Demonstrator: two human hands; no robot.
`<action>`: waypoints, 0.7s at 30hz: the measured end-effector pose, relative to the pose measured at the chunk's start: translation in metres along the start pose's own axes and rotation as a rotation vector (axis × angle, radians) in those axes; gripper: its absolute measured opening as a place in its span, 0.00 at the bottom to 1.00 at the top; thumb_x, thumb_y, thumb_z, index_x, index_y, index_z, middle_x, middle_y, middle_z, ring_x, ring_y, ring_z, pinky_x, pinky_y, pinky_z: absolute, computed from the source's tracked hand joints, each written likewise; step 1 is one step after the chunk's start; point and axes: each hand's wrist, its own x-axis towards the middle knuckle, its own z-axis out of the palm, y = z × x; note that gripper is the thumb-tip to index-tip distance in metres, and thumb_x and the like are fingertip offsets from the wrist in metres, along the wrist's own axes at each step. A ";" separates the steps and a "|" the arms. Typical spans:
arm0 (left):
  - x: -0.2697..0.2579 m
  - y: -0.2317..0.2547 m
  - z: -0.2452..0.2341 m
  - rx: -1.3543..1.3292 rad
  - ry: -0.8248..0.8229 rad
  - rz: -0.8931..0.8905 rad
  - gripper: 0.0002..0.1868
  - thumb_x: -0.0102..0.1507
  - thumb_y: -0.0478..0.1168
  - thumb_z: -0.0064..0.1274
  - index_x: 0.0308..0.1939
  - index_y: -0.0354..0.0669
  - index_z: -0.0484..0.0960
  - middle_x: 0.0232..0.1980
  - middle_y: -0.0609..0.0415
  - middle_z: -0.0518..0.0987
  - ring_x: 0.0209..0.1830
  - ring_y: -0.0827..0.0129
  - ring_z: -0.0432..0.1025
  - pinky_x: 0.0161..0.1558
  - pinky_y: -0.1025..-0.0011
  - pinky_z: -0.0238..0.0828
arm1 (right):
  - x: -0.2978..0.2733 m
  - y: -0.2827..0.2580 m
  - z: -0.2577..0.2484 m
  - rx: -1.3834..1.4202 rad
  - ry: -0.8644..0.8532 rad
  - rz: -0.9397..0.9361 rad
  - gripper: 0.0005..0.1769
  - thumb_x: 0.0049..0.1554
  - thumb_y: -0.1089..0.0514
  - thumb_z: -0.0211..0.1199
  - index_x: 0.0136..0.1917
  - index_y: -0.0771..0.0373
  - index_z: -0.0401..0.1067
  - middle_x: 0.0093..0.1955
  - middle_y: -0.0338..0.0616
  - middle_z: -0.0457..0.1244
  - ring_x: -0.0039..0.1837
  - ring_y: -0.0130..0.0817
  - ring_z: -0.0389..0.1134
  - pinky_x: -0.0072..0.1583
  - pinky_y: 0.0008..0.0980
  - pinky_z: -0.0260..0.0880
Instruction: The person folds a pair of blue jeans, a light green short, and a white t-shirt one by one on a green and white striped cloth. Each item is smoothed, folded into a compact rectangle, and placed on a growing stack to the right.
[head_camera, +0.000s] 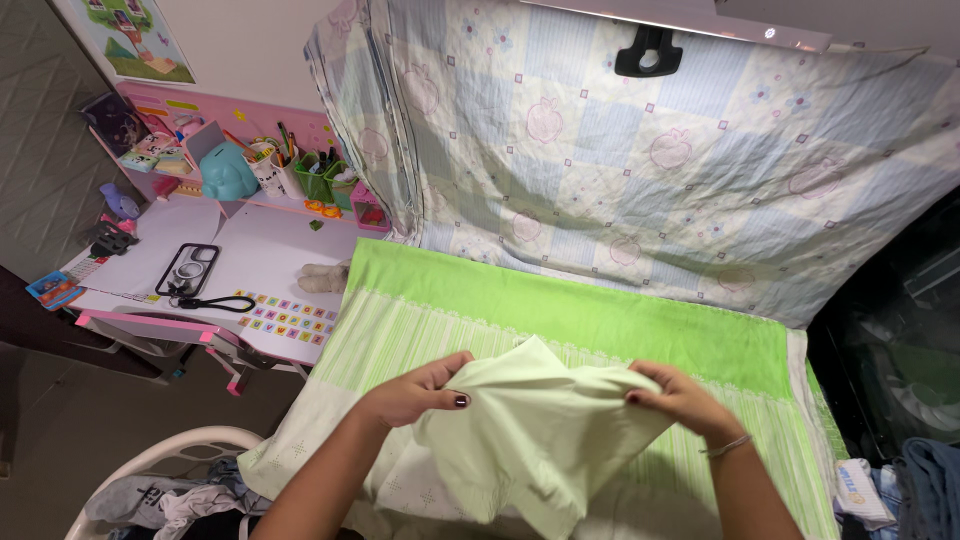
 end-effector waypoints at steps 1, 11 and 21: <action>0.000 0.004 -0.004 -0.023 -0.007 0.038 0.23 0.64 0.37 0.60 0.61 0.43 0.70 0.56 0.51 0.77 0.56 0.72 0.72 0.58 0.71 0.68 | 0.001 -0.008 -0.011 0.050 -0.016 -0.005 0.15 0.57 0.57 0.70 0.54 0.67 0.76 0.48 0.43 0.68 0.50 0.29 0.65 0.52 0.31 0.68; 0.027 0.007 -0.021 1.474 1.028 0.567 0.30 0.46 0.42 0.69 0.51 0.47 0.77 0.66 0.33 0.68 0.66 0.38 0.59 0.66 0.45 0.47 | 0.035 -0.078 0.060 -0.814 0.500 -0.721 0.20 0.46 0.58 0.72 0.51 0.66 0.72 0.50 0.52 0.67 0.54 0.50 0.66 0.55 0.40 0.66; -0.006 -0.060 0.033 1.608 -0.265 0.688 0.22 0.52 0.48 0.67 0.49 0.52 0.82 0.57 0.54 0.78 0.58 0.57 0.73 0.62 0.55 0.66 | -0.044 -0.021 0.107 -0.836 -0.129 -0.594 0.13 0.45 0.52 0.79 0.43 0.54 0.80 0.56 0.43 0.63 0.65 0.42 0.61 0.67 0.48 0.59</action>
